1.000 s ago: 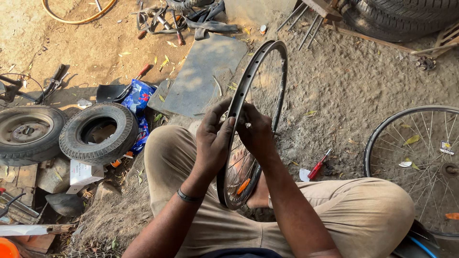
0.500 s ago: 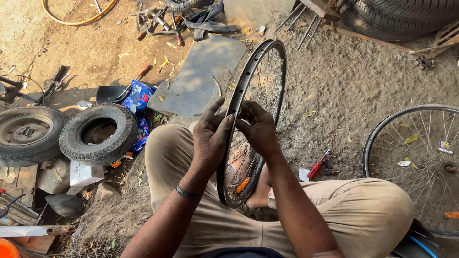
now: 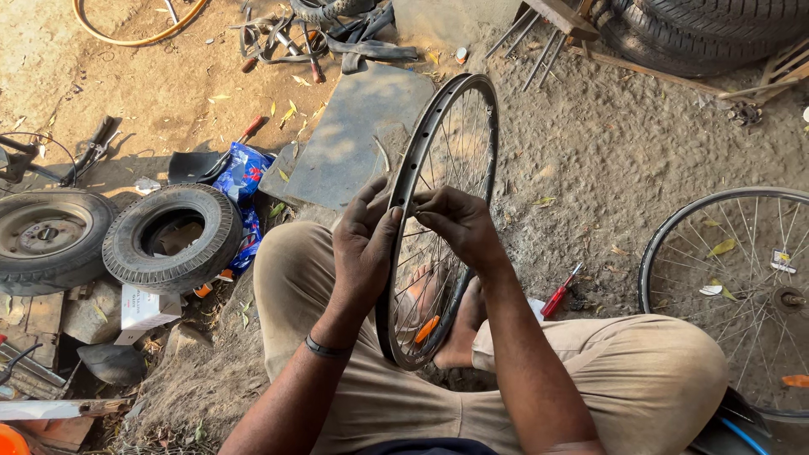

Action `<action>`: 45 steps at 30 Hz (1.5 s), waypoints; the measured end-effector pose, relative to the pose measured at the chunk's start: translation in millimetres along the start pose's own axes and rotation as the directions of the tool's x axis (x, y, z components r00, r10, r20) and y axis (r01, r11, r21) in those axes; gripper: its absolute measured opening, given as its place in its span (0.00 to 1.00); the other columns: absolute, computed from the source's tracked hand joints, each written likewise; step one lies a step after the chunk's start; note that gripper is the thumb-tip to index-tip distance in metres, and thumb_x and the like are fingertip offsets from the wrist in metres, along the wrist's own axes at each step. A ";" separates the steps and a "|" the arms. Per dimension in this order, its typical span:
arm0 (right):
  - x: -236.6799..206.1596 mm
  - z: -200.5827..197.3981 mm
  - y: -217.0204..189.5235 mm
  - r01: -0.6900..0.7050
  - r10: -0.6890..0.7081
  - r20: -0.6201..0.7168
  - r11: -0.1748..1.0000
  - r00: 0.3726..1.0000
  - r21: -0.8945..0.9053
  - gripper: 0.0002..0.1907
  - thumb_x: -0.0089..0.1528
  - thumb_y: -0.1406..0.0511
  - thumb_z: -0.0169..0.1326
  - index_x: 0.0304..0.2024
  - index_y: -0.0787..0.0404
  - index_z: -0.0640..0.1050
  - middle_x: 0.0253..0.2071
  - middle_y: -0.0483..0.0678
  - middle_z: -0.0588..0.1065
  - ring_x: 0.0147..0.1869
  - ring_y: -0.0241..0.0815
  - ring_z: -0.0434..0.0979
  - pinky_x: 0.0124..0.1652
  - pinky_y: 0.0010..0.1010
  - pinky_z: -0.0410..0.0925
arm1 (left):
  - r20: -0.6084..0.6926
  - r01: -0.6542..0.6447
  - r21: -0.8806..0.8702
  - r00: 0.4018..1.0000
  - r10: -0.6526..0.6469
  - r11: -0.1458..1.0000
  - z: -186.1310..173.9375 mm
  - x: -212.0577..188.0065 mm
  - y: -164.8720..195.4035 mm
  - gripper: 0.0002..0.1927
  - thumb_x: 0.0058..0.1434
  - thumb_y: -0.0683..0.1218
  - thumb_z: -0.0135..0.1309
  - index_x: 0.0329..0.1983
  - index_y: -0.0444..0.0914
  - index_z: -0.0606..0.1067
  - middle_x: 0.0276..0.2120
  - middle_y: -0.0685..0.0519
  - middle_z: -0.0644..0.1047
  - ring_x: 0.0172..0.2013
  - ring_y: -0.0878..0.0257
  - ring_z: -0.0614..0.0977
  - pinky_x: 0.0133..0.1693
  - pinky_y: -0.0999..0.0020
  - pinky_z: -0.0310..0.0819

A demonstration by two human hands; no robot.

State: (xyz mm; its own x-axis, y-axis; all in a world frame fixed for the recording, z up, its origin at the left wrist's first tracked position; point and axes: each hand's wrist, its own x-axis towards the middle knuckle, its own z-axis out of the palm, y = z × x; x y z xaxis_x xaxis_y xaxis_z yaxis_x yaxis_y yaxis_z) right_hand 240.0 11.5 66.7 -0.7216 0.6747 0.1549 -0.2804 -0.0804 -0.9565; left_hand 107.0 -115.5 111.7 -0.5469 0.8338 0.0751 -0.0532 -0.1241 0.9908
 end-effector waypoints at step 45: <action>-8.3 61.4 4.3 0.275 -0.500 -0.171 0.695 0.849 -0.665 0.06 0.61 0.72 0.64 0.37 0.65 0.78 0.44 0.51 0.75 0.47 0.43 0.81 0.43 0.31 0.75 | 0.113 -0.092 -0.025 0.989 0.095 0.995 -15.5 8.1 -7.0 0.19 0.74 0.45 0.49 0.64 0.30 0.72 0.50 0.51 0.79 0.51 0.67 0.77 0.55 0.71 0.73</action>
State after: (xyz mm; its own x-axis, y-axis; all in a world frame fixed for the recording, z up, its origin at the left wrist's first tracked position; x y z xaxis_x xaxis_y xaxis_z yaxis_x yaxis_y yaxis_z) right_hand 205.9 -39.4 76.5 -0.3645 0.7384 0.5673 0.0272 0.6174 -0.7862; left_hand 90.0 -116.2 103.6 -0.4517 0.8737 0.1807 -0.0231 -0.2139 0.9766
